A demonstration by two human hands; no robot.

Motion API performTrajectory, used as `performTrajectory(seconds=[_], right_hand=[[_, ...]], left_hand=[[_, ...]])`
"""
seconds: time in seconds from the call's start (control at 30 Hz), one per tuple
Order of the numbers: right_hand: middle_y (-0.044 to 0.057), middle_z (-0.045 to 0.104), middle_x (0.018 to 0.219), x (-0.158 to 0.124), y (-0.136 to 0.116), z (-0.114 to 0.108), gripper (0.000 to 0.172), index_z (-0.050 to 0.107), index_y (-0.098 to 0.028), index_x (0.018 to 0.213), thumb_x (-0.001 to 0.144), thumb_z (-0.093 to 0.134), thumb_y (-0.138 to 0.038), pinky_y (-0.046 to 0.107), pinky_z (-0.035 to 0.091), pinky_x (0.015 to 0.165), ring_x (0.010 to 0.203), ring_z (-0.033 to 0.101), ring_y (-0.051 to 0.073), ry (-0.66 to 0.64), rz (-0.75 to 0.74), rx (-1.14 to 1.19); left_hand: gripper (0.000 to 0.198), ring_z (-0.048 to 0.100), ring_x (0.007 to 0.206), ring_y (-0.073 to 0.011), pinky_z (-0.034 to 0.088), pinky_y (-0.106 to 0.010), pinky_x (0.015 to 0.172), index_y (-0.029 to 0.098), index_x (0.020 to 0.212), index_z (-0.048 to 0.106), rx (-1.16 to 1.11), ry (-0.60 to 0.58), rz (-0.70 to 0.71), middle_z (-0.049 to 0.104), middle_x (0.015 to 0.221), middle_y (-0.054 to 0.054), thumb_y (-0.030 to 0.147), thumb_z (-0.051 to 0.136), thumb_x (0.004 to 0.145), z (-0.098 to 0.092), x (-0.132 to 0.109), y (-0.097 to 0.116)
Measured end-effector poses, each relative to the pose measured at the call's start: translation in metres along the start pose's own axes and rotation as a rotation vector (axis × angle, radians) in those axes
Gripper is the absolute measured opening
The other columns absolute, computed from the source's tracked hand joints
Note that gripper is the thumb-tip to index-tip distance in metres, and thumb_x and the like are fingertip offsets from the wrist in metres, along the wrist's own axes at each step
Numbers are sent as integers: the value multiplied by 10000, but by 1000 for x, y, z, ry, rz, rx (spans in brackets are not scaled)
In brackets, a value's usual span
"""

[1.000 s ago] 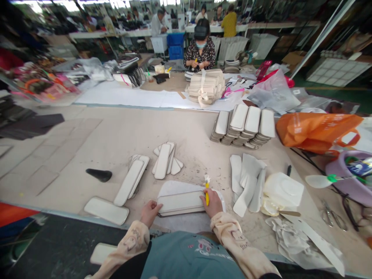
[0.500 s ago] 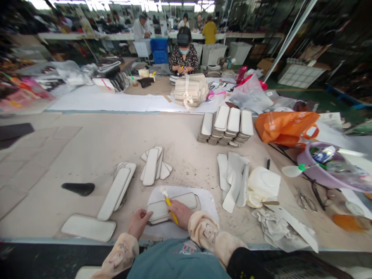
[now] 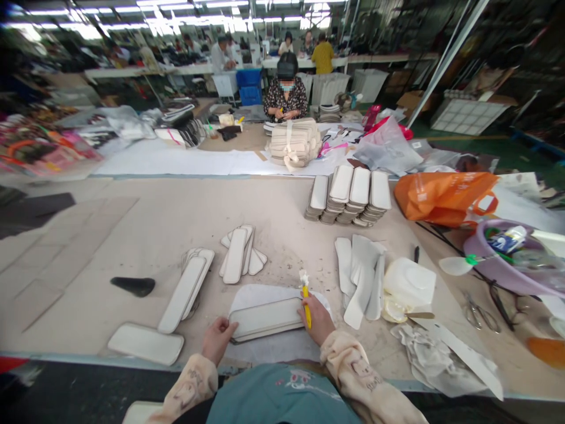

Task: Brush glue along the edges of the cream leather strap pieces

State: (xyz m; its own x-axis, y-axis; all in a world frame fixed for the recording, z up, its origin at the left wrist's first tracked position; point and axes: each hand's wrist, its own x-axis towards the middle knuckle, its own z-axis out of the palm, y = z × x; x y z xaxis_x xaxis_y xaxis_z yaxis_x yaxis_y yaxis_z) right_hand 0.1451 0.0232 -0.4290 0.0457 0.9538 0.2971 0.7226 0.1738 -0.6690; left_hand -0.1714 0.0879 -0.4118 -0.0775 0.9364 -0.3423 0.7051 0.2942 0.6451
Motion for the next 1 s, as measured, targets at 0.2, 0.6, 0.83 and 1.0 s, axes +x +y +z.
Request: performTrajectory(seconds=[0.2, 0.6, 0.83, 1.0], right_hand=[[105, 605, 1206, 14, -36, -18, 216, 415, -257, 966, 823, 570, -303, 463, 449, 946, 1150, 548, 258, 19, 117, 190], [69, 581, 1213, 34, -103, -63, 490, 339, -274, 958, 686, 746, -258, 432, 485, 892, 989, 630, 208, -127, 143, 958], [-6, 600, 949, 4, -97, -93, 404, 395, -258, 901, 684, 733, -301, 319, 503, 755, 840, 604, 184, 6, 124, 832], [-27, 557, 880, -15, -89, -120, 383, 413, -270, 902, 693, 717, -372, 295, 489, 738, 818, 565, 187, 134, 162, 665]], left_hand=[[362, 459, 577, -112, 373, -227, 554, 210, 619, 418, -469, -100, 156, 512, 626, 27, 501, 632, 602, -26, -30, 57], [358, 441, 508, -70, 348, -184, 480, 202, 793, 448, -1050, -156, 272, 503, 596, 64, 369, 730, 649, -59, -92, 194], [360, 564, 581, -81, 453, -186, 557, 173, 808, 522, -1374, -32, 229, 594, 669, 42, 281, 786, 589, -64, -102, 239], [360, 645, 715, -156, 522, -255, 667, 157, 914, 592, -1455, -141, 222, 674, 773, -24, 323, 764, 645, -37, -114, 248]])
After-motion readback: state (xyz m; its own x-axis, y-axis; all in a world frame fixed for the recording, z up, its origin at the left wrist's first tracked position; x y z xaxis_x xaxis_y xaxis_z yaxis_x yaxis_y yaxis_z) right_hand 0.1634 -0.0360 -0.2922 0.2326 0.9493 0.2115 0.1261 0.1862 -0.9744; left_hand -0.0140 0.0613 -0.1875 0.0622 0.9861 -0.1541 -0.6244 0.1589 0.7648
